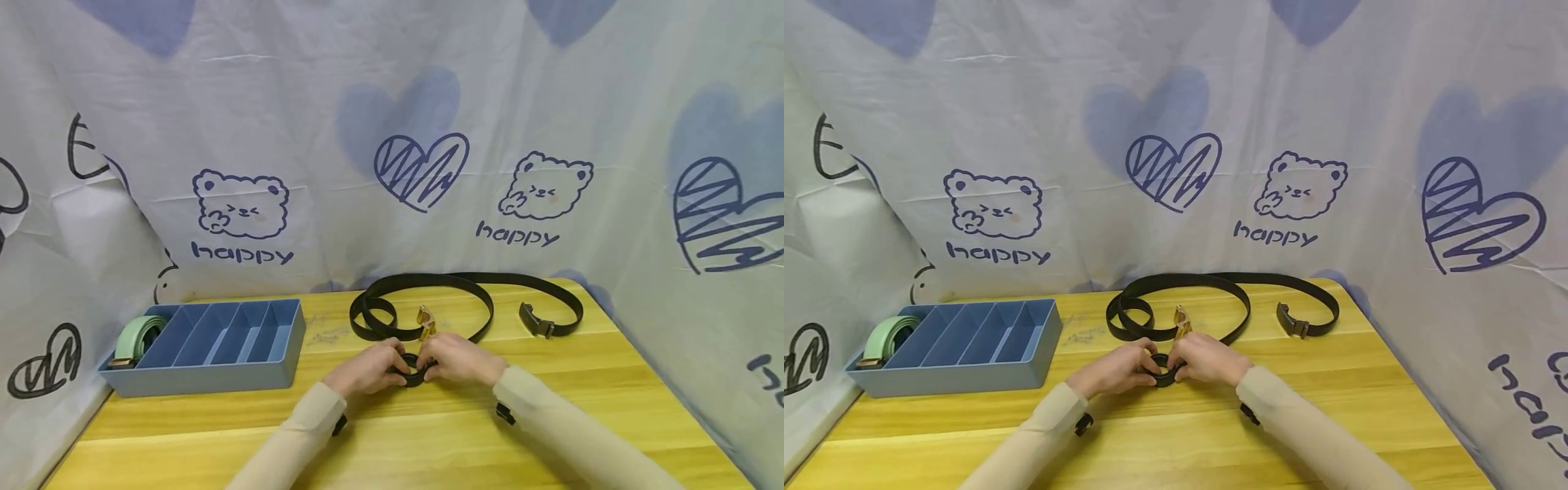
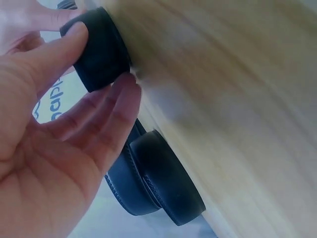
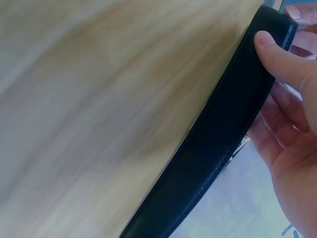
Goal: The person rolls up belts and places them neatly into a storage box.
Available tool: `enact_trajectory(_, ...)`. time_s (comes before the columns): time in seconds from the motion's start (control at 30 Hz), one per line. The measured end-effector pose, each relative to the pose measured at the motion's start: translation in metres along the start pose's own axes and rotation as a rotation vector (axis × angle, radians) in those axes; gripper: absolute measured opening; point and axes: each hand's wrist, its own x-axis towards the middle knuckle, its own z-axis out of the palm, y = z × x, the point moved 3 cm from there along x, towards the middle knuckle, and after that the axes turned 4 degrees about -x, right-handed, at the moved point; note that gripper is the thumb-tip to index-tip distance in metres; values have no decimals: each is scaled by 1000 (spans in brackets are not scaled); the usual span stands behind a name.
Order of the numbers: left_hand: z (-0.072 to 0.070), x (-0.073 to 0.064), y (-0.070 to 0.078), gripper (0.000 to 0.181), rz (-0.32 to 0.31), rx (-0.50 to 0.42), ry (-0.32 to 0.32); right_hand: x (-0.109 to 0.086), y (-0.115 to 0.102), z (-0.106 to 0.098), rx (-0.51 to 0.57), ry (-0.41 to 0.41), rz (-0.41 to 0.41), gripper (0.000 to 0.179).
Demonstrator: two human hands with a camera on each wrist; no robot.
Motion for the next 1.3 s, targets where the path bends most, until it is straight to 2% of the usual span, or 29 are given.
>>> enact_trajectory(0.13,2,2,6,17,29,58,42,1,-3,-1,39,-9,59,14)
enact_trajectory(0.33,5,6,8,11,-3,85,77,2,-6,0,71,-12,49,16)
enact_trajectory(0.57,1,3,3,16,22,87,40,-4,0,0,113,-74,58,28)
enact_trajectory(0.73,-1,2,3,17,28,68,23,2,-2,-2,87,-85,34,20)
enact_trajectory(0.83,-1,0,4,19,12,113,57,6,-4,-2,60,-70,46,15)
enact_trajectory(1.0,0,1,11,20,-8,240,123,7,-6,-1,67,-47,76,14)
enact_trajectory(1.13,0,3,11,15,-10,260,101,5,-3,0,83,-54,77,24)
enact_trajectory(1.3,1,3,7,13,21,197,46,-1,3,2,41,-69,70,43)
